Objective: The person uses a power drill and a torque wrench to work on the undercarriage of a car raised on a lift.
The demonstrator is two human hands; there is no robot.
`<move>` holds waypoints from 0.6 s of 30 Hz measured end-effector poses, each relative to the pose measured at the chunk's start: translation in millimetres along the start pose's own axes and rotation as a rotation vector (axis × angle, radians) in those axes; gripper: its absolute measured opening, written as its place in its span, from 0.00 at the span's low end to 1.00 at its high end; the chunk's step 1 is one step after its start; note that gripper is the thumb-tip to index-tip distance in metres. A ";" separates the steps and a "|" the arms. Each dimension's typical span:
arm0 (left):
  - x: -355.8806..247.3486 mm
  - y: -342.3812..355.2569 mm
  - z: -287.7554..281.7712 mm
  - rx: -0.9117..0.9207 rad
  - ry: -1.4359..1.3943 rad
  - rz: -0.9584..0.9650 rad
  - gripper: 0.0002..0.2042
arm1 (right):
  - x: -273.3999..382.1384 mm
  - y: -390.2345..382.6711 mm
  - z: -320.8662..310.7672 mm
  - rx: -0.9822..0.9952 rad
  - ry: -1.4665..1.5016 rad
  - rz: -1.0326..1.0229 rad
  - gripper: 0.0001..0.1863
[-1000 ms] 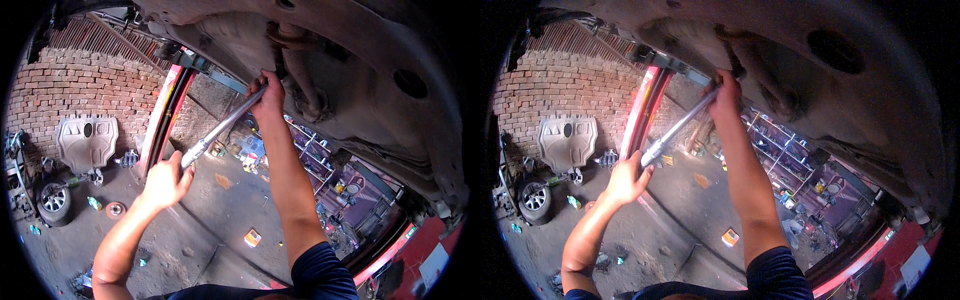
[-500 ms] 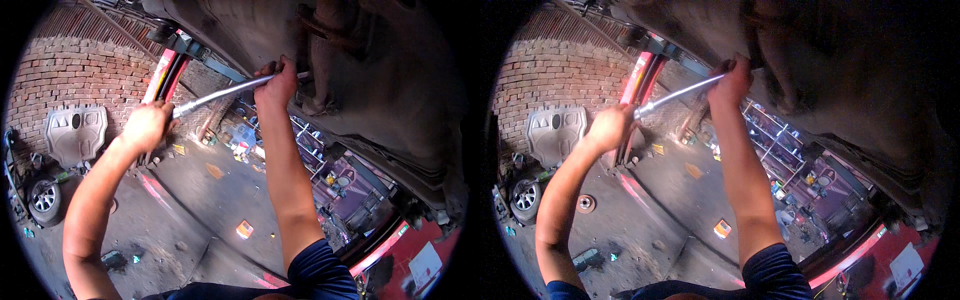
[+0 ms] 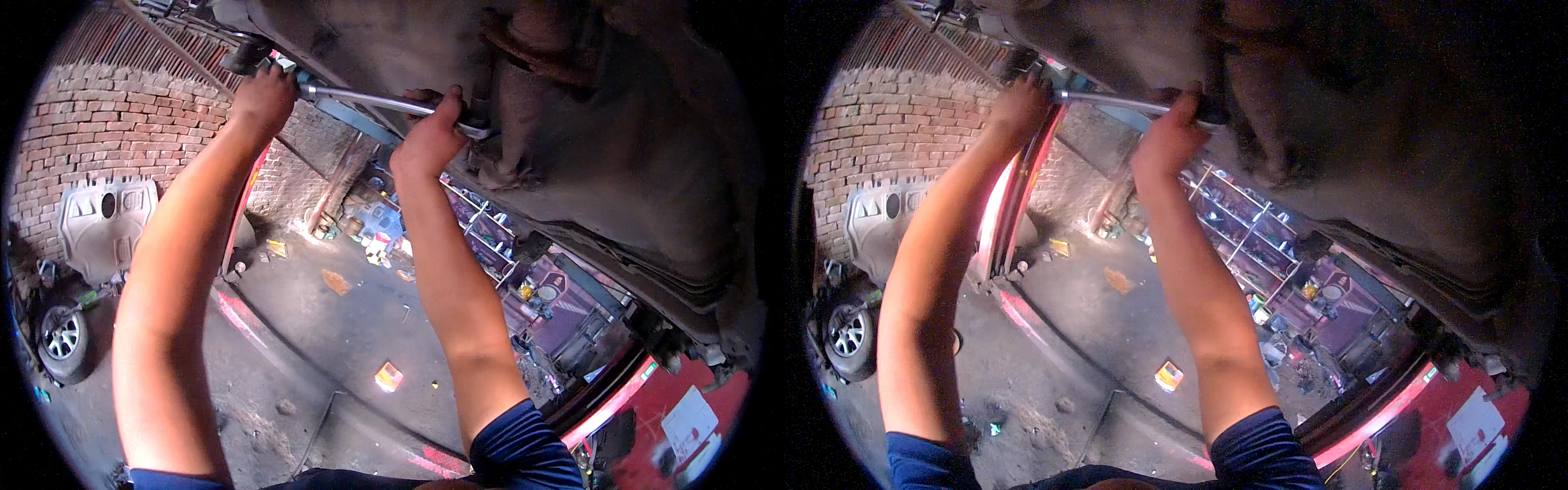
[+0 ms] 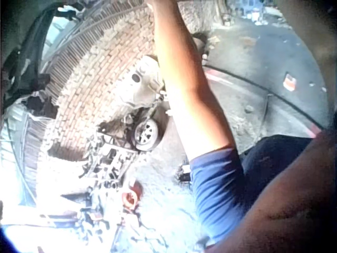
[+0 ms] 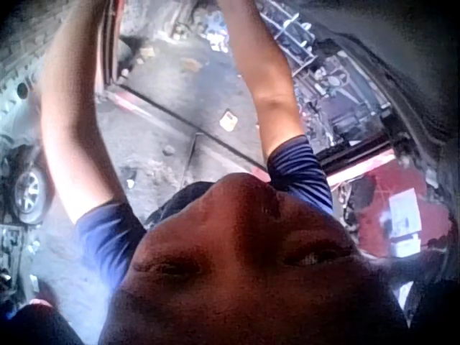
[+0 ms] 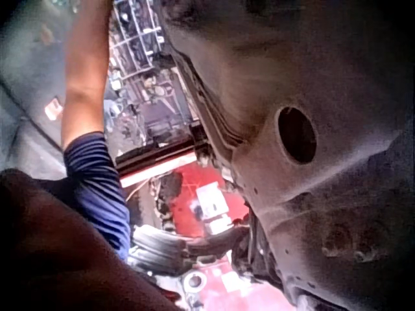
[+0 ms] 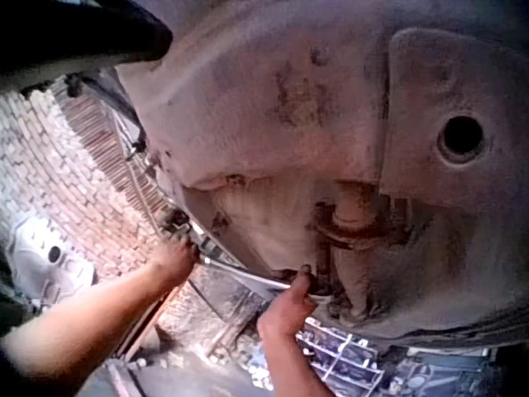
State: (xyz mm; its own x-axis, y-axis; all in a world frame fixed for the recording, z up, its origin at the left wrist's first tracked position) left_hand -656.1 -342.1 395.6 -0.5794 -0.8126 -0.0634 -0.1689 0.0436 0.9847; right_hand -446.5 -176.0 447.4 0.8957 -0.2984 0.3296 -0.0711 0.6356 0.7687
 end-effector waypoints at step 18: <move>-7.1 -30.0 9.5 0.211 -0.669 -0.073 0.12 | -3.6 30.7 -3.9 -0.039 -0.046 0.020 0.10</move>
State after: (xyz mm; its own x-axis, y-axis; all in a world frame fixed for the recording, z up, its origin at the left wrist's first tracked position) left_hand -654.5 -332.1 365.0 -0.9152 -0.2885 -0.2814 -0.3380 0.1694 0.9258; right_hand -450.2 -152.7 467.7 0.8732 -0.3172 0.3701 -0.0709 0.6686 0.7402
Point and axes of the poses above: each hand's wrist, its own y-axis towards the middle knuckle, its own z-axis out of the palm, x = y × z, the point moved 9 cm from there along y, towards the middle knuckle, and after that the axes turned 6 degrees about -x, right-handed, at the moved point
